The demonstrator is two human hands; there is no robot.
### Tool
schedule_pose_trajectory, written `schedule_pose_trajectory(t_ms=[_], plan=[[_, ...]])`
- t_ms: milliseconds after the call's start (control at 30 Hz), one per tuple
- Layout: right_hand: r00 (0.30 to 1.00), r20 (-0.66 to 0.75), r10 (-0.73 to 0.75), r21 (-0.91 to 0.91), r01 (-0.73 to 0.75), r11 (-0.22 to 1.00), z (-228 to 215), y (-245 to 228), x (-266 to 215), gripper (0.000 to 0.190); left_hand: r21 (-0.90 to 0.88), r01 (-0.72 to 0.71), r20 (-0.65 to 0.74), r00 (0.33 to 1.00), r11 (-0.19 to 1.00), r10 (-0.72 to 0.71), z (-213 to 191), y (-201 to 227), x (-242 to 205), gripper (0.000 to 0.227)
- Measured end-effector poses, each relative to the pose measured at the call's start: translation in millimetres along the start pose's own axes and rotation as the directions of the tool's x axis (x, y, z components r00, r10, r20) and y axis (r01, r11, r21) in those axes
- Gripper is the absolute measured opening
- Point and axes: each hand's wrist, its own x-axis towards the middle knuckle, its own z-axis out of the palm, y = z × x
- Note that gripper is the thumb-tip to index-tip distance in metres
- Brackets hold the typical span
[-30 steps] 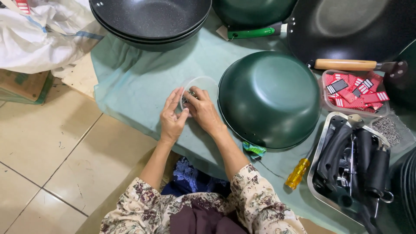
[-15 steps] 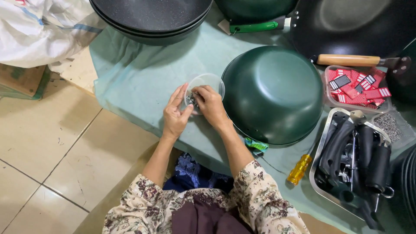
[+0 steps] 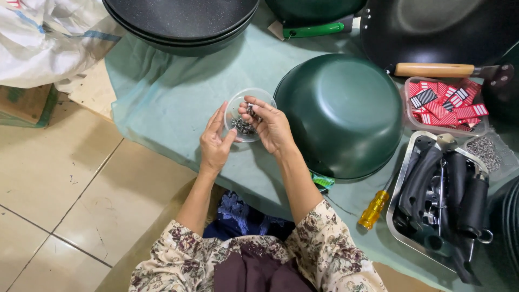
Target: The person is preparing pans for assembly by wiping them clean and then attaching a metal handle bracket using small screws.
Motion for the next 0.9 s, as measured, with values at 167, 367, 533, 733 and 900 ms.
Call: schedule_pose_trajectory(t_ms=[167, 367, 533, 733, 900], plan=[[0.998, 0.032, 0.053, 0.163, -0.058, 0.985, 13, -13, -13, 0.04, -0.045, 0.005, -0.011, 1.0, 0.999, -0.005, 2, 5, 0, 0.062], [0.991, 0.1, 0.086, 0.237, -0.107, 0.966, 12, -15, -12, 0.047, -0.063, 0.033, -0.014, 0.999, 0.997, -0.034, -1, -7, 3, 0.063], [0.99, 0.115, 0.087, 0.253, -0.114, 0.961, 15, -20, -17, 0.046, -0.065, 0.049, -0.018, 0.999, 0.997, -0.05, 3, 9, 2, 0.063], [0.982, 0.162, 0.1, 0.253, -0.14, 0.957, 10, -18, -14, 0.053, -0.101, 0.062, -0.021, 0.998, 0.993, -0.064, 4, 10, 2, 0.065], [0.983, 0.158, 0.093, 0.267, -0.133, 0.954, 8, -16, -13, 0.06, -0.092, 0.076, -0.023, 0.997, 0.993, -0.078, 3, 11, 2, 0.065]])
